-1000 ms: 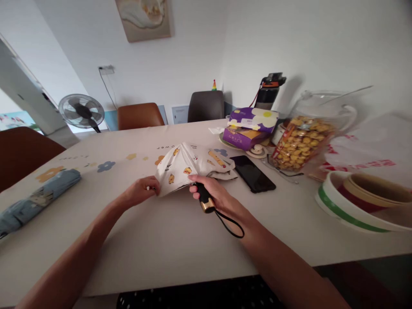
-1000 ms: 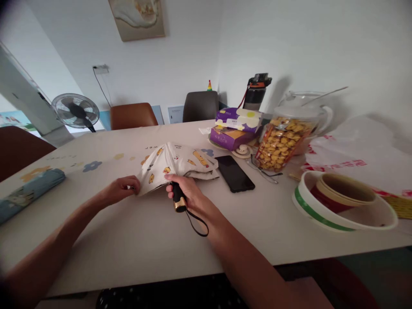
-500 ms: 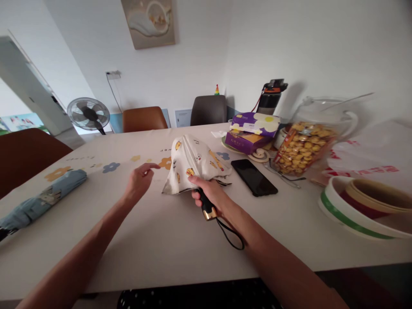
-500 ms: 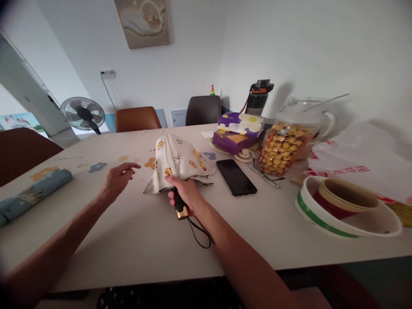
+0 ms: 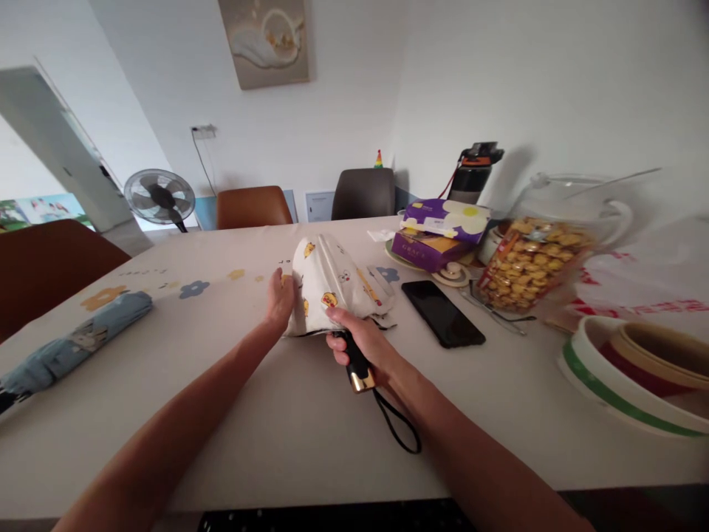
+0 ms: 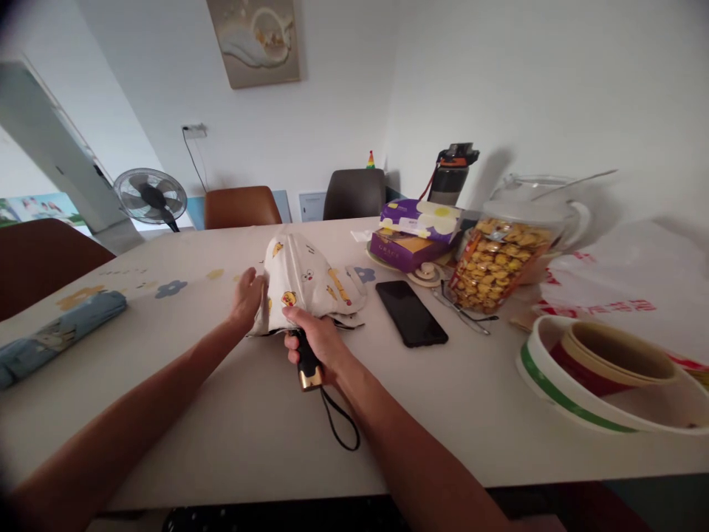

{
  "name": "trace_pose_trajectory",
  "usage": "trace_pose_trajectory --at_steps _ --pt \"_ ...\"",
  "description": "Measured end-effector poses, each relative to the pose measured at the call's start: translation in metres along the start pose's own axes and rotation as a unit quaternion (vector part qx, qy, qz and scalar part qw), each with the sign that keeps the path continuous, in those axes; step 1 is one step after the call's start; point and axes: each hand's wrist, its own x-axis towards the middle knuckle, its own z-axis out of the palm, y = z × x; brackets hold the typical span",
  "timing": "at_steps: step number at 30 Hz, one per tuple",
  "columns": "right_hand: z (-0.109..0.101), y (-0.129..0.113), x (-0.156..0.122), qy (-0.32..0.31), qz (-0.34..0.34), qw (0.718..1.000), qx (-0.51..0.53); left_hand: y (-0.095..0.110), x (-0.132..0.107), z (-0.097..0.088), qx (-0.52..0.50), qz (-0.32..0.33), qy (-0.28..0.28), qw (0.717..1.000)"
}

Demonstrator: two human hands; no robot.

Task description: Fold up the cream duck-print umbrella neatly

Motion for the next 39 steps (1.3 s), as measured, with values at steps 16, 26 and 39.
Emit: trace_pose_trajectory --at_steps 16,26,39 --pt "0.008 0.017 0.005 0.101 0.011 0.977 -0.188 0.055 -0.055 0.011 -0.108 -0.169 -0.204 0.958" --pt "0.007 0.013 -0.004 -0.038 0.043 0.992 -0.11 0.048 -0.038 0.005 -0.392 -0.289 -0.282 0.826" --pt "0.011 0.013 -0.001 -0.037 0.069 0.99 -0.115 0.054 -0.035 0.0 -0.366 -0.271 -0.253 0.854"
